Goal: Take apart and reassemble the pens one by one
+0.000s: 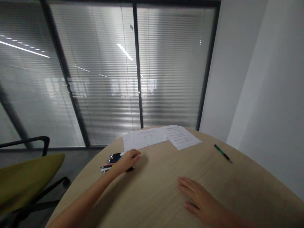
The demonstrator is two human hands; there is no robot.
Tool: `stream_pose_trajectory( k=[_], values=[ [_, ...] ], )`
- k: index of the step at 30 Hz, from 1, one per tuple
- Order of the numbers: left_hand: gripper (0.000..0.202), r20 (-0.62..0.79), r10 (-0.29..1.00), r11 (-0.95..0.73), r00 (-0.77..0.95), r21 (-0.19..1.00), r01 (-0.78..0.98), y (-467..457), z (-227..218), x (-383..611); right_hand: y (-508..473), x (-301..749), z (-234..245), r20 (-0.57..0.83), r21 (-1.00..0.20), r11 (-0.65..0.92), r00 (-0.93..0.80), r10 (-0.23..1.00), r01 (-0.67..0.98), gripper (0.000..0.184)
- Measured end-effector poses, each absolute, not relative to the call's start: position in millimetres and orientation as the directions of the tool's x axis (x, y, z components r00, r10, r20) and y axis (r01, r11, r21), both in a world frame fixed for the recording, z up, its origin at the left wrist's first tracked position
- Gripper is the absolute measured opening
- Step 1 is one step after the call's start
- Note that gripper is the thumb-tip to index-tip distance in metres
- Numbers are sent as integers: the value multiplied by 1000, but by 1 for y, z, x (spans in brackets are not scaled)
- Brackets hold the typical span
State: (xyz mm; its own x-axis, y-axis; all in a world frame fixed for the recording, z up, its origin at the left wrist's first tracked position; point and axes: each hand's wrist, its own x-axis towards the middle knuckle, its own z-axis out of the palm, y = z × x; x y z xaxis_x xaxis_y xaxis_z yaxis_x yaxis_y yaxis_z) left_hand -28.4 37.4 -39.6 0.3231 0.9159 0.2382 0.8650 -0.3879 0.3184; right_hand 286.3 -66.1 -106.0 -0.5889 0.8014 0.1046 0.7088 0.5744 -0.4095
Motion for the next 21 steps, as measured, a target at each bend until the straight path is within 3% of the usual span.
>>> stream_pose_trajectory(
  k=[15, 21],
  values=[
    [20, 299, 942, -200, 153, 132, 971, 77, -62, -35, -68, 287, -104, 132, -384, 601, -603, 787, 701, 51],
    [17, 305, 938, -214, 166, 131, 968, 73, -63, -33, -69, 288, -105, 126, -395, 586, -591, 797, 707, 52]
  ],
)
